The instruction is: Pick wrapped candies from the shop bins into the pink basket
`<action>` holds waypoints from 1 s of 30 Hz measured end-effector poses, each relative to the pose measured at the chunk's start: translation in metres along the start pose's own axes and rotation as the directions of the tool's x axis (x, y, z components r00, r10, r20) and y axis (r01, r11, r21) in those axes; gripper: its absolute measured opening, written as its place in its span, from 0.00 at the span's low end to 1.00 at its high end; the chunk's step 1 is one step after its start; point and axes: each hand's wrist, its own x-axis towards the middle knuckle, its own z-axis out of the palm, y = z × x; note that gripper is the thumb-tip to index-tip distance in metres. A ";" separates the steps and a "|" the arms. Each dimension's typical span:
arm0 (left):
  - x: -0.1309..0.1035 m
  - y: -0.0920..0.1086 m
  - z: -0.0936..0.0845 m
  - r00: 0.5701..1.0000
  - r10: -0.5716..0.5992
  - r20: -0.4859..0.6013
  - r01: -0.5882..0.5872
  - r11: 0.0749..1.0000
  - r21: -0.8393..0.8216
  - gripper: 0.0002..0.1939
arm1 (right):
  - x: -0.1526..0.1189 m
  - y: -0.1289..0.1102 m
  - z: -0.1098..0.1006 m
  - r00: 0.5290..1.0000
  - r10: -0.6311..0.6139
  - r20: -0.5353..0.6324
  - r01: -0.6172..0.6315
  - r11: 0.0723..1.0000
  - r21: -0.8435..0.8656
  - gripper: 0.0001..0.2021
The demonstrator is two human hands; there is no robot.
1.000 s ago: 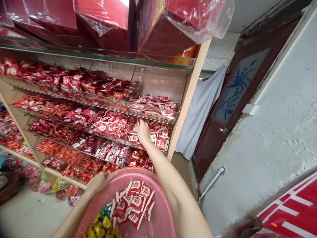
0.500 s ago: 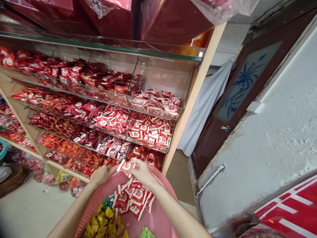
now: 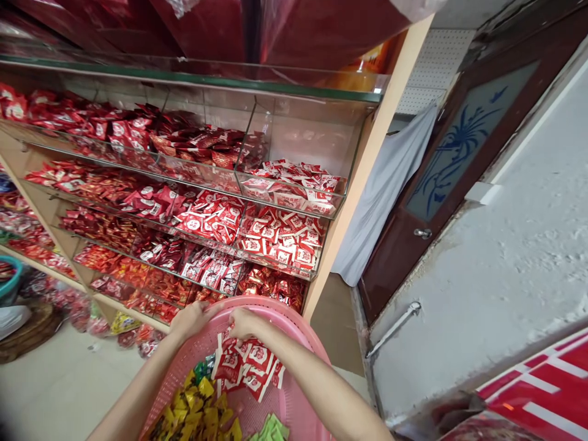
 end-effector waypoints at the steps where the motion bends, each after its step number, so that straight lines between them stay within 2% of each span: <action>1: 0.000 -0.001 0.000 1.000 0.002 -0.003 -0.002 1.000 0.000 0.34 | 0.000 -0.002 0.000 0.999 0.002 -0.049 -0.006 0.998 -0.069 0.15; 5: 0.003 -0.008 0.003 1.000 0.003 -0.014 -0.003 1.000 -0.015 0.33 | -0.005 -0.009 0.007 0.984 -0.016 -0.178 -0.027 0.971 -0.238 0.14; 9: 0.007 -0.012 0.006 1.000 -0.008 -0.015 0.008 1.000 -0.026 0.33 | -0.011 -0.014 0.022 0.971 -0.069 -0.227 -0.015 0.936 -0.352 0.22; 12: 0.010 -0.013 0.007 1.000 0.001 -0.013 -0.002 1.000 -0.028 0.34 | -0.016 -0.018 0.030 0.953 -0.146 -0.264 0.018 0.900 -0.435 0.17; 14: 0.012 -0.014 0.009 1.000 -0.001 -0.011 0.001 0.999 -0.032 0.34 | -0.023 -0.023 0.025 0.935 -0.198 -0.293 0.039 0.881 -0.472 0.13; 17: 0.016 -0.018 0.011 1.000 -0.017 -0.007 0.017 0.999 -0.039 0.35 | -0.038 -0.034 -0.007 0.894 -0.234 -0.383 0.030 0.882 -0.471 0.12; 19: 0.018 -0.020 0.012 1.000 -0.021 -0.003 0.021 0.999 -0.046 0.36 | -0.048 -0.040 -0.040 0.846 -0.252 -0.470 0.009 0.888 -0.459 0.12; 21: 0.020 -0.021 0.012 1.000 -0.020 0.001 0.020 0.999 -0.050 0.37 | -0.055 -0.040 -0.076 0.779 -0.276 -0.563 -0.001 0.897 -0.441 0.12; 24: 0.021 -0.023 0.011 1.000 -0.022 0.007 0.023 0.998 -0.051 0.38 | -0.055 -0.029 -0.126 0.674 -0.270 -0.687 -0.028 0.921 -0.389 0.12; 27: 0.021 -0.024 0.010 1.000 -0.027 0.012 0.027 0.998 -0.058 0.36 | -0.048 -0.009 -0.162 0.574 -0.242 -0.783 -0.125 0.918 -0.375 0.10; 29: 0.021 -0.024 0.009 1.000 -0.022 0.016 0.023 0.998 -0.062 0.34 | -0.041 0.003 -0.179 0.528 -0.174 -0.831 -0.227 0.914 -0.335 0.11; 30: 0.020 -0.024 0.008 1.000 -0.019 0.018 0.020 0.998 -0.064 0.33 | -0.037 0.007 -0.186 0.525 -0.111 -0.844 -0.278 0.915 -0.294 0.12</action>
